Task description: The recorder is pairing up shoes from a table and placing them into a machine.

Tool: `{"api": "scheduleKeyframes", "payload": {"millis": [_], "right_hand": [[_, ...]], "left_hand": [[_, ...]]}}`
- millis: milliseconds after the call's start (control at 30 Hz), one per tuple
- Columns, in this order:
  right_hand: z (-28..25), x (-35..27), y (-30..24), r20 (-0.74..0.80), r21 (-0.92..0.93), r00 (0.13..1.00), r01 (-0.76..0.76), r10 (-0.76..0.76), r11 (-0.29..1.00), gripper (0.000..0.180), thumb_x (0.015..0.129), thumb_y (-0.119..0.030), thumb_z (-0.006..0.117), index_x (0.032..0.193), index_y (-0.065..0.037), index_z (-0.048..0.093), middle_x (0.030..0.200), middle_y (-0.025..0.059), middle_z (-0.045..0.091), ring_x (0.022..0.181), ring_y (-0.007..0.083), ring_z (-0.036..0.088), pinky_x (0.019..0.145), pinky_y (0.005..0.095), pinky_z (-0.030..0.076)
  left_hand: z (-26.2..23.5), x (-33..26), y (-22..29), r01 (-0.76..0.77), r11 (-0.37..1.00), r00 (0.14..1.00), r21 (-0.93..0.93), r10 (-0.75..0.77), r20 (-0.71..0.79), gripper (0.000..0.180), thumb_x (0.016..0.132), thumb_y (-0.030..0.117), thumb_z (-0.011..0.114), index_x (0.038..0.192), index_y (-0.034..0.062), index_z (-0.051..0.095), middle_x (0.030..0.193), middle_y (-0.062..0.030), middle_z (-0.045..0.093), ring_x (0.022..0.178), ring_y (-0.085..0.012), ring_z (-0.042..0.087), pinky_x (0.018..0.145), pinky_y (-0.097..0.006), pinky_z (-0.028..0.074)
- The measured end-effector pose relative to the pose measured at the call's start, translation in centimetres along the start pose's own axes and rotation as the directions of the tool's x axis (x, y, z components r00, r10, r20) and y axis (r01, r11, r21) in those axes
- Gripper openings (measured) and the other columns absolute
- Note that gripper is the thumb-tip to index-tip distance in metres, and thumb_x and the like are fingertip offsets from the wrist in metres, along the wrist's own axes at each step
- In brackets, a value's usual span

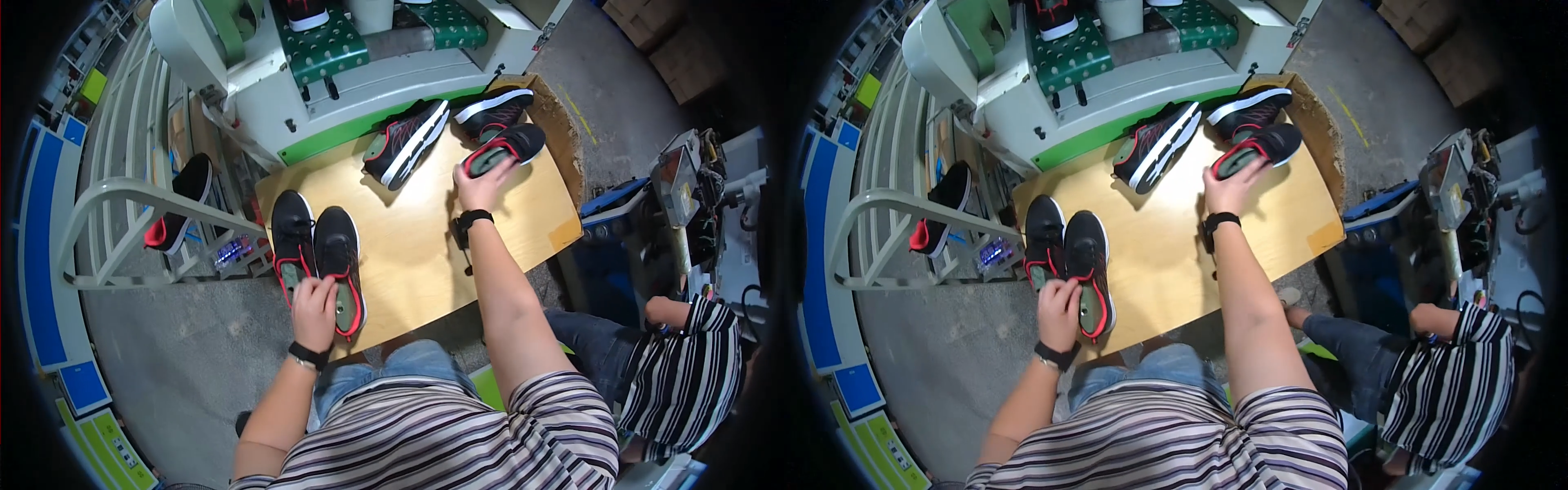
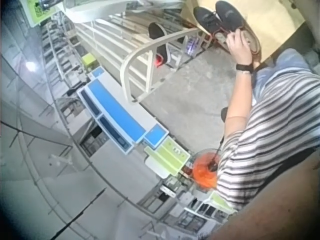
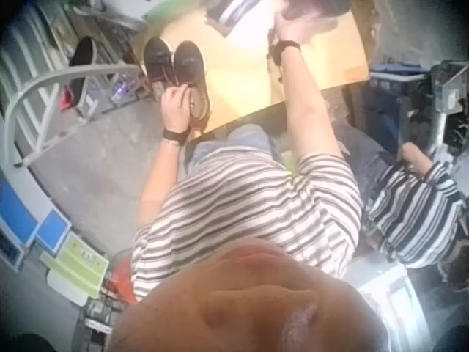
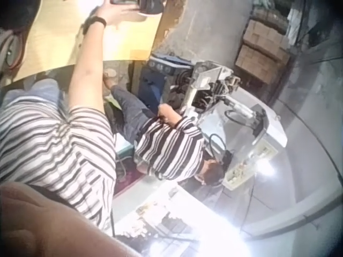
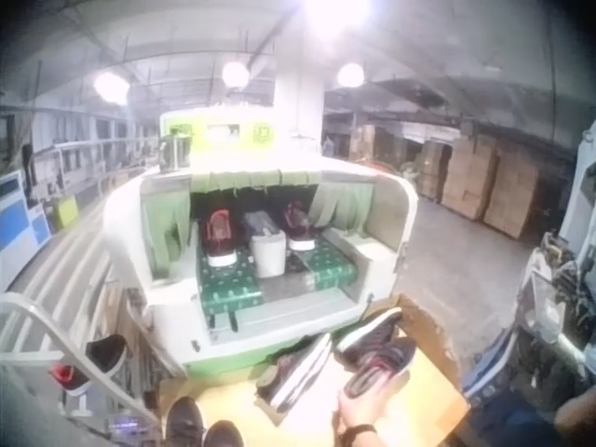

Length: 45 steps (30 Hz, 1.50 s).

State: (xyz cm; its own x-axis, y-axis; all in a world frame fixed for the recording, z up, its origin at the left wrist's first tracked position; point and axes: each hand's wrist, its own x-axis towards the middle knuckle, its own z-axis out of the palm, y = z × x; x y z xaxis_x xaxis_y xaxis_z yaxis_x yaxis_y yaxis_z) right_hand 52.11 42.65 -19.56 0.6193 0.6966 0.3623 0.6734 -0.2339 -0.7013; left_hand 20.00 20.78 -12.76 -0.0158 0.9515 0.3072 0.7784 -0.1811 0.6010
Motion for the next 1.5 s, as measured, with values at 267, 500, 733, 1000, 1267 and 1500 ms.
{"api": "scheduleKeyframes", "payload": {"millis": [267,500,733,1000,1267,1500], "right_hand": [[-8.8,-10.3,0.2,0.480,0.455,0.872,-0.158,-0.093,0.876,0.098,0.073,-0.007,0.067,0.153,0.001,0.011,0.144,0.0275,0.035,0.136,0.0375,0.035,0.114,0.0401,0.029],[-16.0,-24.4,-3.3,0.870,0.378,0.380,-0.106,-0.314,0.920,0.099,0.073,-0.011,0.077,0.152,-0.010,0.016,0.149,0.0218,0.022,0.139,0.0378,0.032,0.109,0.0408,0.041],[-18.7,-21.7,0.9,0.918,0.305,0.375,-0.460,-0.128,0.834,0.037,0.093,-0.012,0.065,0.128,-0.002,0.056,0.104,0.0079,0.067,0.090,0.0145,0.066,0.082,0.0277,0.053],[-19.6,-21.6,1.5,0.929,0.204,0.360,-0.311,-0.084,0.928,0.027,0.095,-0.012,0.063,0.120,-0.001,0.061,0.096,0.0058,0.067,0.086,0.0110,0.063,0.079,0.0256,0.051],[-18.8,-19.1,6.2,0.866,0.217,0.498,-0.317,-0.033,0.923,0.027,0.093,-0.014,0.064,0.117,-0.001,0.063,0.095,0.0098,0.069,0.080,0.0145,0.065,0.075,0.0279,0.053],[-16.1,-14.6,2.9,0.803,0.210,0.593,-0.183,-0.062,0.960,0.026,0.090,-0.012,0.064,0.112,0.000,0.065,0.092,0.0128,0.067,0.082,0.0200,0.064,0.076,0.0302,0.051]], "left_hand": [[-0.6,1.3,-1.6,-0.034,0.992,0.998,0.125,0.028,0.052,0.013,0.080,0.003,0.070,0.092,0.0028,0.066,0.094,-0.0133,0.051,0.089,-0.0340,0.054,0.080,-0.043,0.044],[0.4,3.4,-1.7,-0.034,0.957,0.991,0.287,-0.006,0.136,0.035,0.075,0.006,0.071,0.105,0.0052,0.053,0.100,-0.0174,0.053,0.095,-0.0399,0.053,0.080,-0.046,0.045],[-3.1,4.0,1.8,-0.159,0.941,0.926,0.299,0.037,0.376,0.039,0.081,0.026,0.074,0.117,0.0117,0.067,0.110,-0.0096,0.058,0.113,-0.0314,0.051,0.094,-0.045,0.040],[6.1,8.0,2.1,-0.276,0.961,0.711,-0.011,0.212,0.670,0.026,0.085,0.007,0.064,0.111,0.0036,0.066,0.105,-0.0193,0.063,0.100,-0.0381,0.062,0.087,-0.044,0.050],[0.7,2.3,4.2,-0.159,0.941,0.748,-0.299,0.313,0.586,0.015,0.082,0.005,0.068,0.096,0.0024,0.065,0.091,-0.0149,0.060,0.090,-0.0367,0.059,0.079,-0.042,0.049],[1.6,1.6,3.3,-0.412,0.905,0.832,-0.107,0.422,0.361,0.018,0.079,0.002,0.066,0.098,0.0026,0.065,0.094,-0.0109,0.057,0.088,-0.0310,0.056,0.079,-0.040,0.047]]}}
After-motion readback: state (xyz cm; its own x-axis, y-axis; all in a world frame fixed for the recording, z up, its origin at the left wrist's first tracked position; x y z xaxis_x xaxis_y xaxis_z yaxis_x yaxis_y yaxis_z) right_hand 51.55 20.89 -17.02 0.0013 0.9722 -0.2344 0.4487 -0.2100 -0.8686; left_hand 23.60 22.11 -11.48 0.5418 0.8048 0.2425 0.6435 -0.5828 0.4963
